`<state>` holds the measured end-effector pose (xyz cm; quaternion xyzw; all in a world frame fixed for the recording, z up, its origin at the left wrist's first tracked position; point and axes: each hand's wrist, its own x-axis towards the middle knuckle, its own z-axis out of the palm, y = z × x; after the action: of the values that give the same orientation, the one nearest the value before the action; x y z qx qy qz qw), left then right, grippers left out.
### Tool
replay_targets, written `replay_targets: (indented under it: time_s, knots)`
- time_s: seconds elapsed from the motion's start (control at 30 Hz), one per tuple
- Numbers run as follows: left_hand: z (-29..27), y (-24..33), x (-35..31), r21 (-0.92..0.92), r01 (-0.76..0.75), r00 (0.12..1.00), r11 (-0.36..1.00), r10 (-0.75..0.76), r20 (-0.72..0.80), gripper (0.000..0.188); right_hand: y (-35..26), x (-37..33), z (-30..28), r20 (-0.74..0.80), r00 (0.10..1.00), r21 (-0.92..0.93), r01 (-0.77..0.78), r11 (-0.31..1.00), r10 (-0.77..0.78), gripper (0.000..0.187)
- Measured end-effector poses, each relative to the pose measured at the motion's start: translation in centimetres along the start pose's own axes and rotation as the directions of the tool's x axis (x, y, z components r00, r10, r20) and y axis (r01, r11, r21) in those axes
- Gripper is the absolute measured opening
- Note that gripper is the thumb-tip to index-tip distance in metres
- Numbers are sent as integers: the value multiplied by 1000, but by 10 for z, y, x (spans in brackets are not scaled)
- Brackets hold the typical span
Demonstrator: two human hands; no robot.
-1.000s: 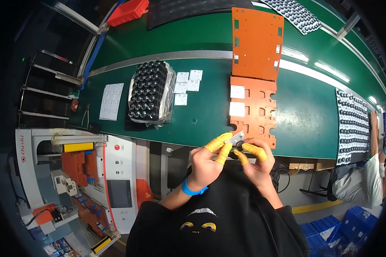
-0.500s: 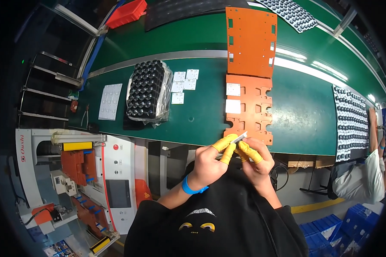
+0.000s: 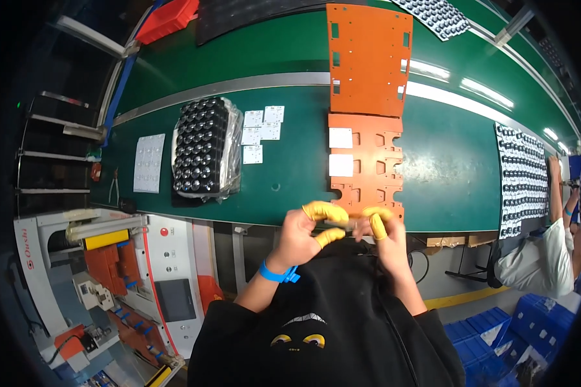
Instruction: Peeling individual electronic components from a backing sheet and placing them into a specialized orange fixture tray.
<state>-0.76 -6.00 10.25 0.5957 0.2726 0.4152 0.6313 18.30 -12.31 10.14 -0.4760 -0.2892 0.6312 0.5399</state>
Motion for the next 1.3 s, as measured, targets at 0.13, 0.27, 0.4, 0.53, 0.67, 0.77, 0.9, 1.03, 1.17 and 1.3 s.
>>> replay_targets:
  time_s: [0.13,0.27,0.4,0.53,0.67,0.77,0.9,1.03,1.17,1.3]
  knots:
    - [0,10,5,75,15,989,997,-26,147,35,-1,2,-23,406,829,267,-510,818,385,29]
    - [-2,9,16,265,-164,976,950,117,184,38,-16,13,-30,354,809,109,-534,838,470,17]
    - [-23,-10,26,714,0,962,700,196,-192,43,-30,66,-54,-184,967,-144,-202,969,174,12]
    - [-67,-42,25,920,180,944,348,201,-260,44,-55,121,-109,-367,929,-351,-185,918,46,11]
    - [-87,-68,6,936,310,938,168,107,-330,52,-60,143,-102,-354,931,-486,-266,833,90,14]
    - [-86,-73,-2,934,340,928,107,124,-352,51,-51,153,-102,-356,929,-511,-280,813,97,17]
    - [-82,-74,-8,932,316,906,178,233,-352,42,-49,153,-91,-399,917,-560,-269,784,30,22]
    - [-83,-74,-14,934,111,933,340,289,-216,32,-51,152,-86,-370,929,-638,-259,725,6,24]
    - [-85,-73,-14,838,64,914,541,305,-267,44,-56,160,-105,-256,961,-639,-250,728,105,24]
    - [-78,-70,-10,840,372,839,396,244,-486,56,-62,166,-111,-250,965,-913,-206,352,-84,22]
